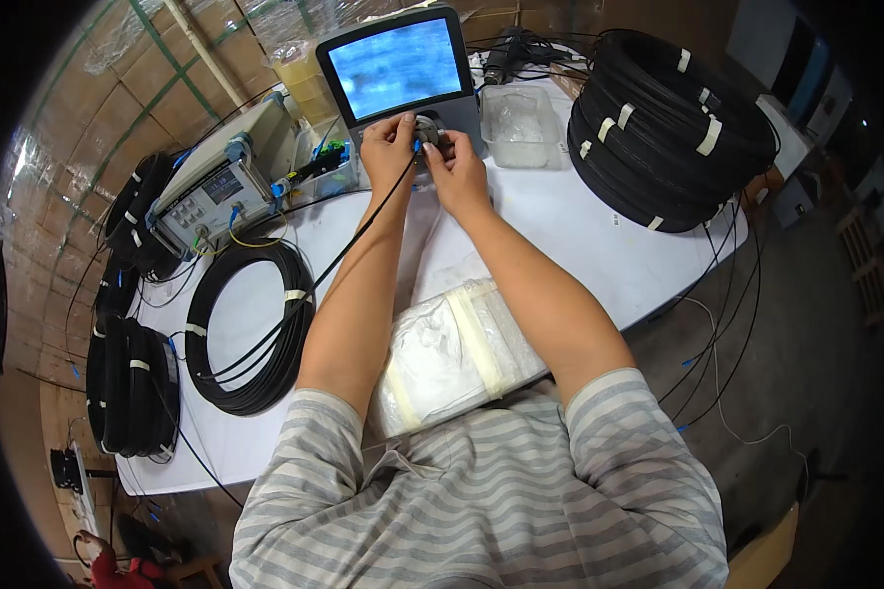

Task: Inspecting the connector end-face of a fiber optic cable using a digital microscope.

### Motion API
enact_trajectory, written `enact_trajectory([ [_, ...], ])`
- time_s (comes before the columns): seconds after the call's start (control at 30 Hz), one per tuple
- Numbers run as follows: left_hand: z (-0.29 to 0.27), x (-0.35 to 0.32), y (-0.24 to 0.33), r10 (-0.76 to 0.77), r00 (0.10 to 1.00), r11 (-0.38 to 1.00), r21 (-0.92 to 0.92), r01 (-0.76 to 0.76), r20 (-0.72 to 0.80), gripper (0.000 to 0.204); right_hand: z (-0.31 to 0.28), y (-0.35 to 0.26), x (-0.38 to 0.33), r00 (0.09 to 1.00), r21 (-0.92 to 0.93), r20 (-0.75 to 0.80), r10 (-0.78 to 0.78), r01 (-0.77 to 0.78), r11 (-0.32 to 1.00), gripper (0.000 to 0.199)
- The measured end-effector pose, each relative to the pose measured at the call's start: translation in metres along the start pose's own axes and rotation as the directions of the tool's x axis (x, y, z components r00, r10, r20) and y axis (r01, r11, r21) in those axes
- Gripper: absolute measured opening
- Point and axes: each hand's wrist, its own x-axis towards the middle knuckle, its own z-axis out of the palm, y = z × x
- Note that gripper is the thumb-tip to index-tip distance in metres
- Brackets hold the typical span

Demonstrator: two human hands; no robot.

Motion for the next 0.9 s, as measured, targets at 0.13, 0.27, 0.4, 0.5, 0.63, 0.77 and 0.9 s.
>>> enact_trajectory([
  [0.13, 0.0, 0.0, -0.002, -0.025, 1.0, 0.999, -0.031, 0.025, -0.012, 0.023, 0.0, -0.001, -0.001, 1.0, -0.006, 0.0, 0.0, 0.0, 1.0, 0.036],
  [0.27, 0.003, 0.002, -0.007, -0.038, 0.999, 0.997, -0.062, 0.037, -0.016, 0.026, 0.0, 0.002, 0.001, 1.0, 0.002, 0.003, -0.003, 0.003, 1.0, 0.036],
  [0.4, 0.007, 0.0, -0.006, -0.073, 0.997, 0.995, -0.065, 0.072, -0.009, 0.028, -0.003, 0.004, 0.0, 1.0, -0.011, 0.005, -0.001, 0.001, 1.0, 0.036],
  [0.5, 0.006, 0.006, -0.015, -0.078, 0.997, 0.988, -0.138, 0.074, -0.023, 0.028, 0.001, -0.001, 0.0, 1.0, -0.025, 0.011, 0.007, -0.007, 1.0, 0.037],
  [0.63, 0.007, 0.004, -0.014, -0.07, 0.997, 0.987, -0.143, 0.068, -0.009, 0.027, -0.001, -0.001, 0.0, 1.0, -0.021, 0.006, 0.016, -0.016, 1.0, 0.036],
  [0.77, 0.004, 0.002, -0.008, -0.049, 0.999, 0.995, -0.088, 0.05, 0.008, 0.025, 0.0, -0.002, -0.001, 1.0, -0.028, -0.004, 0.007, -0.007, 1.0, 0.036],
  [0.9, 0.001, 0.0, -0.002, -0.023, 1.0, 0.998, -0.056, 0.024, 0.013, 0.026, -0.001, -0.001, -0.001, 1.0, -0.025, -0.007, 0.011, -0.012, 1.0, 0.036],
])
